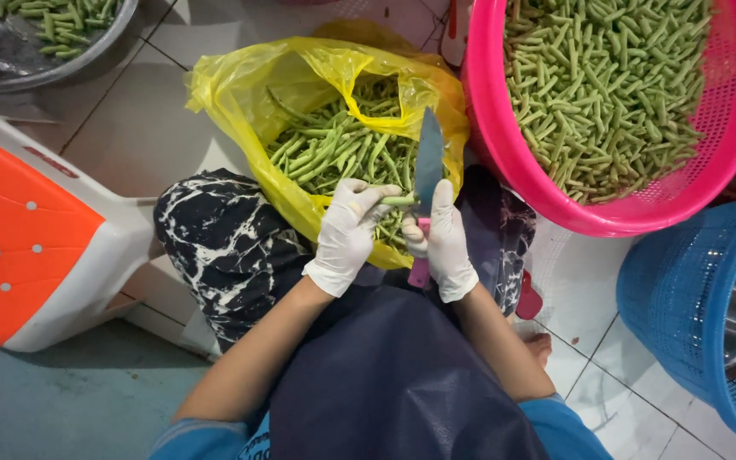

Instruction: Trimming the ends of green beans using a knife and sorting them into a basket

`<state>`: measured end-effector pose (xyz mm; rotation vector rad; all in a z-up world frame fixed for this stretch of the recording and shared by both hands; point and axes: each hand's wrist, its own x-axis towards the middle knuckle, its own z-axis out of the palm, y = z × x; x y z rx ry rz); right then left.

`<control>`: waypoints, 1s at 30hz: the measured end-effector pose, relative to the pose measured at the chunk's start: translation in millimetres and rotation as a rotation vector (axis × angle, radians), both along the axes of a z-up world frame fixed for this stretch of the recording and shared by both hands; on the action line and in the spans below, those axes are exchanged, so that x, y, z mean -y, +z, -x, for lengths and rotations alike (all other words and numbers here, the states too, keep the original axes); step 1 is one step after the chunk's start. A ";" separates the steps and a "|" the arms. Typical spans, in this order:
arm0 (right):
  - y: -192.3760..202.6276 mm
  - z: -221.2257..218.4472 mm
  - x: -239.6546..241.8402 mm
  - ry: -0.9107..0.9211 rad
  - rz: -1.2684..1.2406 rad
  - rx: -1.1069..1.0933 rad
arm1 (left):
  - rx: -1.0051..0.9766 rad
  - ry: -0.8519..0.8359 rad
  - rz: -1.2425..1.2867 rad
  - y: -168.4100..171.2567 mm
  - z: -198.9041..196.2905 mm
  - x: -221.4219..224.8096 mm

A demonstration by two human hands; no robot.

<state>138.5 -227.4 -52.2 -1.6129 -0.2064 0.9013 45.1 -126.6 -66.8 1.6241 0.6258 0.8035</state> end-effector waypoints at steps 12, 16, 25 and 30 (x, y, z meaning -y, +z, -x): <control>7.5 -25.8 13.0 -0.183 0.108 0.009 | 0.225 0.397 0.259 25.1 26.9 -54.3; 27.8 -27.4 13.7 -0.006 0.235 0.036 | 0.177 0.357 0.175 42.0 27.0 -52.0; -4.7 -9.5 -15.3 -0.156 0.203 0.050 | 0.123 -0.109 -0.002 17.4 24.2 -9.3; 15.3 -21.1 -7.2 -0.030 0.124 0.276 | 0.030 -0.367 0.466 31.3 30.9 -42.0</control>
